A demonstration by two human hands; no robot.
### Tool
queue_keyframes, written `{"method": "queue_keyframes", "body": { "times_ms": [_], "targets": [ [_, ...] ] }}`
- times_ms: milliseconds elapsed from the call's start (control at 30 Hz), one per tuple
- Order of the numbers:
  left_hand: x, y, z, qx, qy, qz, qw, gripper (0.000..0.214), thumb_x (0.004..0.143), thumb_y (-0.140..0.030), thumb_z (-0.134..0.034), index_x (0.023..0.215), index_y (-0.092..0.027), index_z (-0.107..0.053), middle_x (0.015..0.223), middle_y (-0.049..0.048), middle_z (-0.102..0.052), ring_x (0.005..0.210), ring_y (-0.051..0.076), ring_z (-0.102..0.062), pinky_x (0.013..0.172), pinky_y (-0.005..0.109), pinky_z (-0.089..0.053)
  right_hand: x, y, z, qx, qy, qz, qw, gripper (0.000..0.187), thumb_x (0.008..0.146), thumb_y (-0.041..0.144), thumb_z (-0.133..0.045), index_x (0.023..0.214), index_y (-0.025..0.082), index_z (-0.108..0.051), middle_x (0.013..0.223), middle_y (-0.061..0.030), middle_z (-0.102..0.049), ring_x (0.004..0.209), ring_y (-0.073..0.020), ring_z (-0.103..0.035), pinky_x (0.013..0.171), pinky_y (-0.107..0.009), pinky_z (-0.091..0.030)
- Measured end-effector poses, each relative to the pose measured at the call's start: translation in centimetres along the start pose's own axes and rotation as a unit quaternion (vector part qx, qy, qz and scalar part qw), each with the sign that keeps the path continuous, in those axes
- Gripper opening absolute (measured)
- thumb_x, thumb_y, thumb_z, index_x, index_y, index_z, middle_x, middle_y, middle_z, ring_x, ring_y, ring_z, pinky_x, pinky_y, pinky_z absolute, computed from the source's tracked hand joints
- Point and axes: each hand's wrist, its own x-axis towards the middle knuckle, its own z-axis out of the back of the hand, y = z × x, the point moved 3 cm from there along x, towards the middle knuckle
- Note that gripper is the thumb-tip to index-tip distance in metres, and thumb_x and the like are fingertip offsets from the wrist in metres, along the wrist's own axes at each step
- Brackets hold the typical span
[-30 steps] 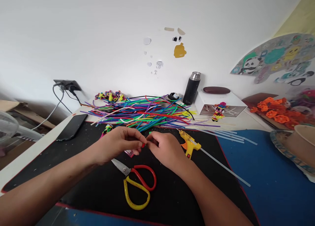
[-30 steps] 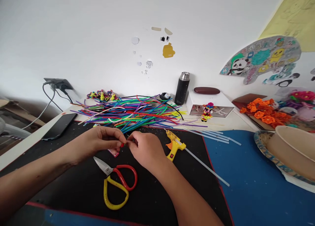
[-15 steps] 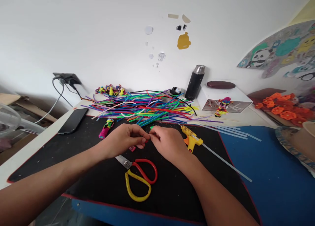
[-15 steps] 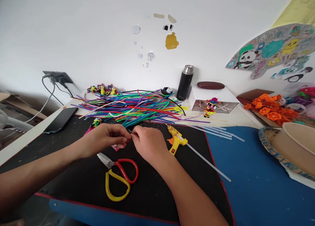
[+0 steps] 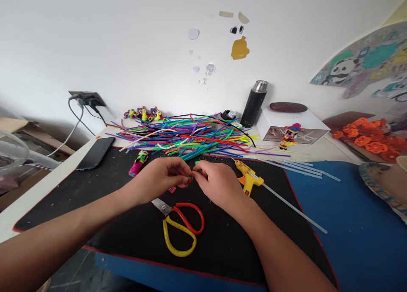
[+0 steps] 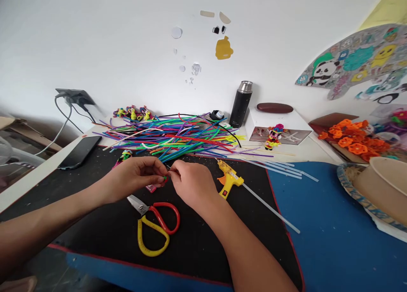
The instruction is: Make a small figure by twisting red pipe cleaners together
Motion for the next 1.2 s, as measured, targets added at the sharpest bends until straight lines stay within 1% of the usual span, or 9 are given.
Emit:
{"method": "queue_keyframes", "body": {
  "times_ms": [200,400,533,667,800,900,1000,1200],
  "targets": [
    [0.7,0.6,-0.1,0.023,-0.011,-0.01,1.0,0.018,0.08,-0.036,-0.077,0.086,-0.021,-0.068,0.076,0.0014,-0.074,0.075,0.022,-0.076,0.066,0.031,-0.061,0.0,0.1,0.0,0.006,0.004,0.001,1.0,0.01,0.098,0.027,-0.067,0.094,0.024,-0.075,0.082,-0.0014,-0.078,0.074,-0.0187,-0.068,0.061,-0.03,-0.029],
    [1.3,0.5,0.1,0.034,-0.03,-0.029,0.999,0.021,0.08,-0.036,-0.077,0.085,-0.02,-0.065,0.073,0.0006,-0.07,0.071,0.021,-0.073,0.065,0.032,-0.059,-0.1,0.5,0.0,0.011,0.015,-0.012,1.0,0.013,0.1,0.028,-0.064,0.096,0.024,-0.076,0.082,-0.0025,-0.078,0.074,-0.0193,-0.068,0.06,-0.031,-0.028],
    [1.5,0.5,0.2,0.026,-0.051,-0.042,0.997,0.022,0.079,-0.036,-0.078,0.083,-0.019,-0.064,0.072,0.0004,-0.069,0.069,0.019,-0.071,0.063,0.029,-0.057,-0.1,0.5,0.0,0.016,0.011,-0.023,1.0,0.014,0.1,0.03,-0.064,0.099,0.024,-0.076,0.084,-0.0031,-0.078,0.074,-0.0198,-0.068,0.06,-0.031,-0.029],
    [1.8,0.7,0.5,-0.014,-0.073,-0.044,0.996,0.025,0.078,-0.036,-0.081,0.083,-0.019,-0.064,0.072,-0.0002,-0.07,0.069,0.018,-0.071,0.063,0.027,-0.055,-0.2,0.8,0.2,0.02,0.011,-0.032,0.999,0.016,0.1,0.032,-0.063,0.097,0.023,-0.076,0.081,-0.0031,-0.078,0.073,-0.0194,-0.068,0.06,-0.03,-0.03],
    [2.0,0.9,0.6,-0.093,-0.074,-0.026,0.993,0.032,0.071,-0.036,-0.088,0.085,-0.018,-0.065,0.073,0.0001,-0.072,0.07,0.018,-0.072,0.067,0.029,-0.057,-0.2,0.9,0.4,0.027,0.006,-0.033,0.999,0.016,0.1,0.03,-0.063,0.094,0.022,-0.075,0.08,-0.0025,-0.077,0.072,-0.0185,-0.067,0.059,-0.03,-0.029],
    [2.1,1.0,0.5,-0.134,-0.089,-0.02,0.987,0.035,0.068,-0.036,-0.091,0.085,-0.017,-0.067,0.073,-0.0006,-0.071,0.068,0.018,-0.072,0.067,0.029,-0.057,-0.2,0.9,0.4,0.037,-0.003,-0.036,0.999,0.015,0.099,0.029,-0.063,0.092,0.022,-0.074,0.077,-0.0016,-0.075,0.066,-0.0164,-0.063,0.058,-0.029,-0.028],
    [2.0,0.9,0.3,-0.149,-0.096,-0.018,0.984,0.036,0.066,-0.037,-0.093,0.083,-0.017,-0.068,0.073,-0.0006,-0.07,0.067,0.017,-0.071,0.065,0.029,-0.057,-0.2,0.7,0.3,0.051,-0.014,-0.034,0.998,0.015,0.098,0.028,-0.062,0.088,0.022,-0.072,0.074,-0.0008,-0.074,0.061,-0.0148,-0.059,0.057,-0.029,-0.028],
    [1.6,0.8,0.1,-0.153,-0.105,-0.025,0.982,0.036,0.066,-0.038,-0.094,0.082,-0.017,-0.069,0.074,0.0,-0.07,0.068,0.018,-0.071,0.066,0.03,-0.058,-0.1,0.4,0.4,0.091,-0.036,-0.032,0.995,0.017,0.097,0.027,-0.062,0.084,0.021,-0.07,0.07,0.0009,-0.071,0.057,-0.0132,-0.054,0.056,-0.028,-0.027]
  ]
}}
